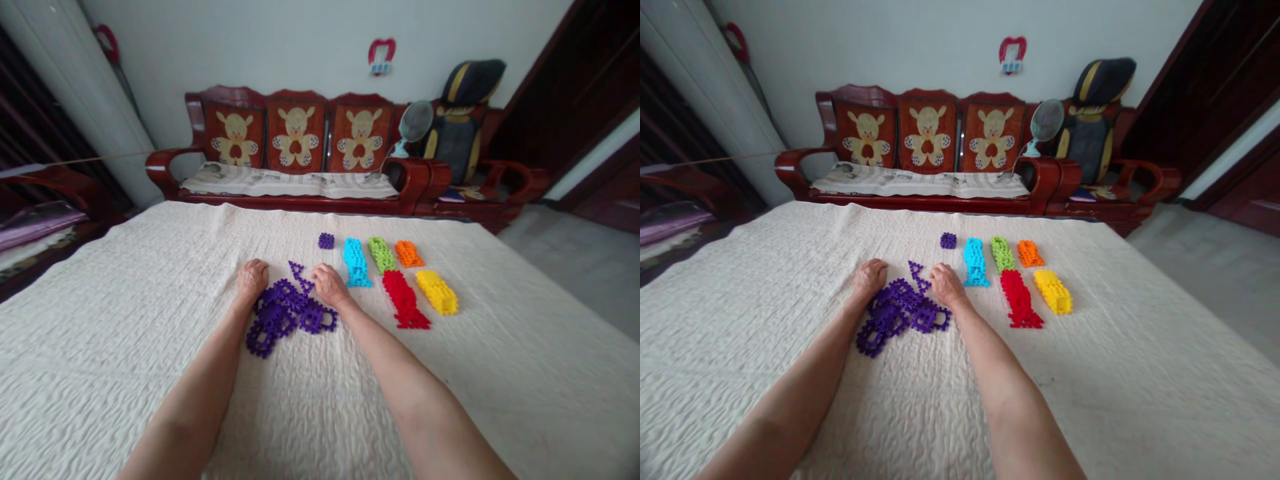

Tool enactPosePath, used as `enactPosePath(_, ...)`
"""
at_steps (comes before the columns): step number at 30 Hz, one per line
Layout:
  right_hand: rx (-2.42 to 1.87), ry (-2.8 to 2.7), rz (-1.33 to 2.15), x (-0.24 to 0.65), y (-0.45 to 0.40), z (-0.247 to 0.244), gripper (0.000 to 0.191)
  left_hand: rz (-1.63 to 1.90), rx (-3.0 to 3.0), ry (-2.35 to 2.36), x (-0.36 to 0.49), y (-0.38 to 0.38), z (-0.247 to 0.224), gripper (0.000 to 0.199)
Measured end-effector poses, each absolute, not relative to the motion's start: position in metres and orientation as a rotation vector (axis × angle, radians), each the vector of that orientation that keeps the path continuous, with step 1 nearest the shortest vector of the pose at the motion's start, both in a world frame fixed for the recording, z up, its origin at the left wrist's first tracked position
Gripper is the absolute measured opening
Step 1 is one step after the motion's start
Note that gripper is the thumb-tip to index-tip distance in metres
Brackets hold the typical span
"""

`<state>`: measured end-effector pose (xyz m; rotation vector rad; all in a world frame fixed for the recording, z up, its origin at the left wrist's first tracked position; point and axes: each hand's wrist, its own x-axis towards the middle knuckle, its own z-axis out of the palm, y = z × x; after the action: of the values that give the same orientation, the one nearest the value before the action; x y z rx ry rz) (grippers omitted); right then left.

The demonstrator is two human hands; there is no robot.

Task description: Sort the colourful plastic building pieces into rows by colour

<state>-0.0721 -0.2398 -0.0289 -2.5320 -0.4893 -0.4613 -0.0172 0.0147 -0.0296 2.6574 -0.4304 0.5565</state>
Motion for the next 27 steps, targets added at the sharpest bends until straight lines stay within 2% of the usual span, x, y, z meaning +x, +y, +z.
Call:
enactPosePath(6,-2.52,-0.478,-0.429,-0.069,-0.242,-0.031,0.026,0.495,2.523,-0.398,-0.023,-0.005,-0.029,0.033)
enactPosePath(15,-2.543,-0.464,-0.392,-0.071,-0.241,-0.028,0.025,0.368,2.401,-0.179,-0.069,0.013,-0.021,0.034)
enactPosePath(22,-2.481,-0.645,-0.375,-0.089,-0.25,-0.022,0.032,0.446,2.375,-0.264,-0.093,-0.007,-0.023,0.032)
enactPosePath(27,-2.419,-0.559,-0.468,-0.11,-0.264,-0.032,0.039,0.474,2.351,-0.254,-0.08,-0.026,-0.026,0.034)
